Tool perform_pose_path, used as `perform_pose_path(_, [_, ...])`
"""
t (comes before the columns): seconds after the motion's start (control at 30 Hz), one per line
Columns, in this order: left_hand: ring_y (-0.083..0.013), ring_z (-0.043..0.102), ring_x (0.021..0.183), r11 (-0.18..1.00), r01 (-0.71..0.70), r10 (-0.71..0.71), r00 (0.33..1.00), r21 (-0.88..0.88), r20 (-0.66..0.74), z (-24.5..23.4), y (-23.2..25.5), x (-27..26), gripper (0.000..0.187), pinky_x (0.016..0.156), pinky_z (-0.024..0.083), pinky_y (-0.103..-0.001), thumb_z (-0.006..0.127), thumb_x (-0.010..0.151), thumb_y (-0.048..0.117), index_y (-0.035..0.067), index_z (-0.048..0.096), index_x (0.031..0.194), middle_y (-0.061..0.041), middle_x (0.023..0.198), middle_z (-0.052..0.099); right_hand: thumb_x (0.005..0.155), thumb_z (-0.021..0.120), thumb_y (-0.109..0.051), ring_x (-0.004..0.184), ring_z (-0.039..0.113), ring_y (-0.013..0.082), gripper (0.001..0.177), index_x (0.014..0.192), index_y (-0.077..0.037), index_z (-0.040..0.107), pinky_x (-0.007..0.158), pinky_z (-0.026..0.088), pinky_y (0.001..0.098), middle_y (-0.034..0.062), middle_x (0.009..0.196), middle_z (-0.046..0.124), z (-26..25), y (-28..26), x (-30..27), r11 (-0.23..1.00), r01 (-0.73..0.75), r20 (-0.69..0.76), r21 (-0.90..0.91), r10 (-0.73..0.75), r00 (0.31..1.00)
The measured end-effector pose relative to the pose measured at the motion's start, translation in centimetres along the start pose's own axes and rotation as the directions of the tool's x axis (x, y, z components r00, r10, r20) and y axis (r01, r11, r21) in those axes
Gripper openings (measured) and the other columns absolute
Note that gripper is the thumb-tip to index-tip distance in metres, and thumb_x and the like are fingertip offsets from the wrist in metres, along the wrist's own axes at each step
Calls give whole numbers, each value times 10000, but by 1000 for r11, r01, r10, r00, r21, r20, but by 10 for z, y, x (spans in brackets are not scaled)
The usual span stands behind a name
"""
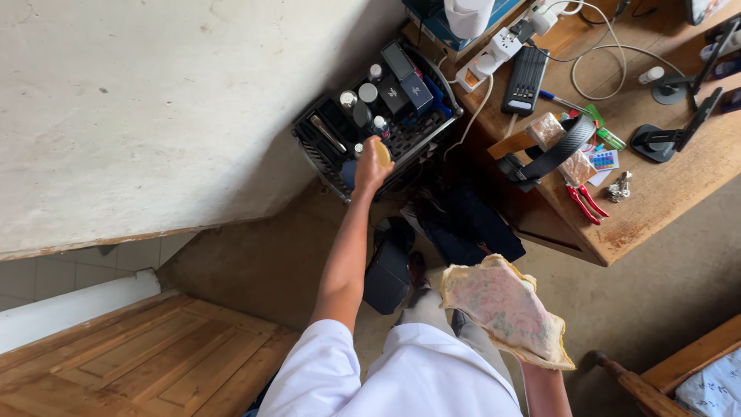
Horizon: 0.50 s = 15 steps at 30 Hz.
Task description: The person wipes several small bottles and a spray bottle with a cloth on a cluttered wooden desk. They pick up each bottle from a nearby rack, wipe it, and place it back on the desk.
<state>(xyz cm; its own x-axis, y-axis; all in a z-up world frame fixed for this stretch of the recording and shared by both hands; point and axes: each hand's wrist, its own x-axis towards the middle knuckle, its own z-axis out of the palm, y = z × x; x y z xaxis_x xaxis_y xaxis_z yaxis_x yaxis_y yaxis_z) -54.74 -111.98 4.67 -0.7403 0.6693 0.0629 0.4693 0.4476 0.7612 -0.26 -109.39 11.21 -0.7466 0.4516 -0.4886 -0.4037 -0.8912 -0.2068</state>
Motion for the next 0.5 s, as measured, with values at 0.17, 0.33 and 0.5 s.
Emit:
perform_pose_path(0.17, [-363, 631, 1126, 985, 124, -145, 974, -124, -176, -22, 13, -9, 763, 962, 520, -435, 922, 707, 155, 73, 456, 1305, -170, 1249, 597, 1118, 537, -370, 1188, 587, 281, 471, 1404, 4, 531, 1015, 493, 434, 150, 1350, 588, 54, 2, -10, 997, -67, 106, 43, 62, 992])
perform_pose_path(0.33, [-318, 649, 1122, 977, 126, -159, 968, -170, -192, -64, 47, -22, 735, 953, 534, -423, 921, 744, 182, 85, 461, 1309, -145, 1264, 613, 1112, 533, -395, 1169, 588, 270, 482, 1377, 8, 528, 1008, 504, 422, 147, 1315, 589, 83, 3, 1, 985, -154, 230, 81, 132, 964])
perform_pose_path(0.5, [-287, 657, 1122, 978, 2, -39, 983, -207, -177, -123, 99, -45, 716, 957, 545, -427, 920, 765, 195, 91, 462, 1305, -128, 1292, 619, 1107, 529, -420, 1151, 590, 259, 496, 1350, 12, 526, 1001, 515, 410, 145, 1280, 589, 98, 24, 12, 965, -238, 367, 108, 184, 912])
